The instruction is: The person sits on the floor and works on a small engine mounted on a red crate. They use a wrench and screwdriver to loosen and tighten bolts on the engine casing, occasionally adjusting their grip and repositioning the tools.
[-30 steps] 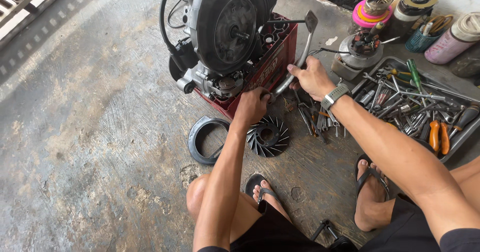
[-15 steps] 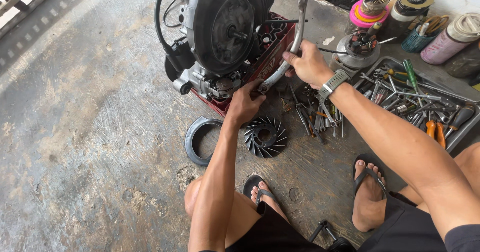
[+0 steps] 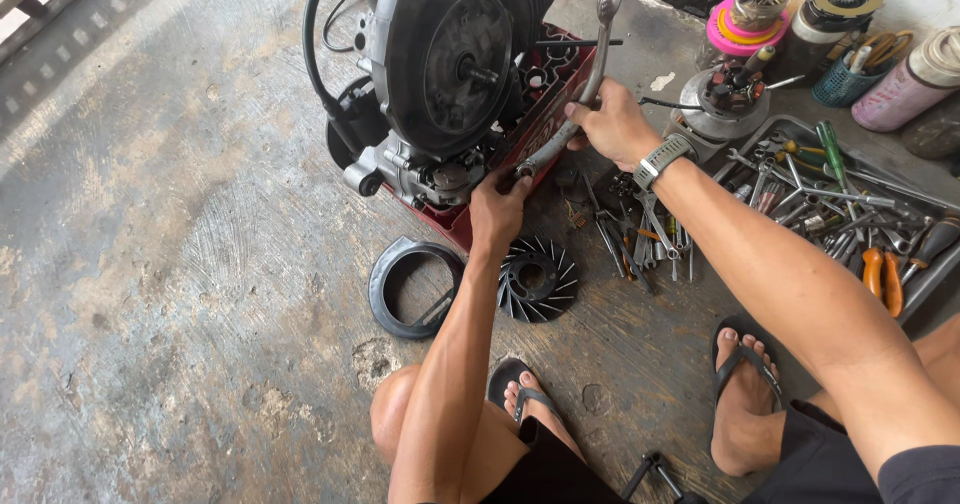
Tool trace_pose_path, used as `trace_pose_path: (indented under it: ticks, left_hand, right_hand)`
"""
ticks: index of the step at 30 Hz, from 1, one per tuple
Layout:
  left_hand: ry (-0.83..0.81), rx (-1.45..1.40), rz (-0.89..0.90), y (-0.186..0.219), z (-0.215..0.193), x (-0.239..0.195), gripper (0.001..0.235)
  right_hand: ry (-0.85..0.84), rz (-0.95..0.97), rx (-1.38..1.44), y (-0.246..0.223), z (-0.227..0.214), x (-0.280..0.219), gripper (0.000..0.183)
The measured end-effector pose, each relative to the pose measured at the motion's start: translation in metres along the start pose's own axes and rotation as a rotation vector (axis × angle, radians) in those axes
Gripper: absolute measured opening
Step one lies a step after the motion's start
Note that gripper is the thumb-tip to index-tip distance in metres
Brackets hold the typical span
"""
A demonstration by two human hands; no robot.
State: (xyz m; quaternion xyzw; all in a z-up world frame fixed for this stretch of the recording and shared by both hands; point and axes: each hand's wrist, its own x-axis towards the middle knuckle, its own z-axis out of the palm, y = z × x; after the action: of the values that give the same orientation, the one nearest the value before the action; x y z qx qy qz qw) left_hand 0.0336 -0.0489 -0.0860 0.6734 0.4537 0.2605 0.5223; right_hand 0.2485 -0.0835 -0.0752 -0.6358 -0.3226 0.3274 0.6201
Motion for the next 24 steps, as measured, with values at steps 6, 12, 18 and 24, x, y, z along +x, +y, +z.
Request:
trace_pose_path:
  ticks: [6, 12, 18, 24]
  left_hand:
    - [0.238, 0.006, -0.129, -0.037, 0.037, 0.024, 0.056]
    - [0.46, 0.025, -0.15, -0.039, 0.064, 0.036, 0.058]
    - [0.526, 0.046, -0.049, -0.035, 0.069, 0.037, 0.045]
    - [0.45, 0.158, -0.074, -0.038, 0.066, 0.043, 0.042]
  right_hand:
    - [-0.05, -0.024, -0.023, -0.008, 0.007, 0.02, 0.011]
    - [-0.174, 0.131, -0.079, -0.031, 0.017, 0.028, 0.017]
    - [-0.168, 0.134, -0.142, -0.033, 0.02, 0.036, 0.014]
    - [-0.183, 0.182, -0.295, -0.052, 0.023, 0.038, 0.013]
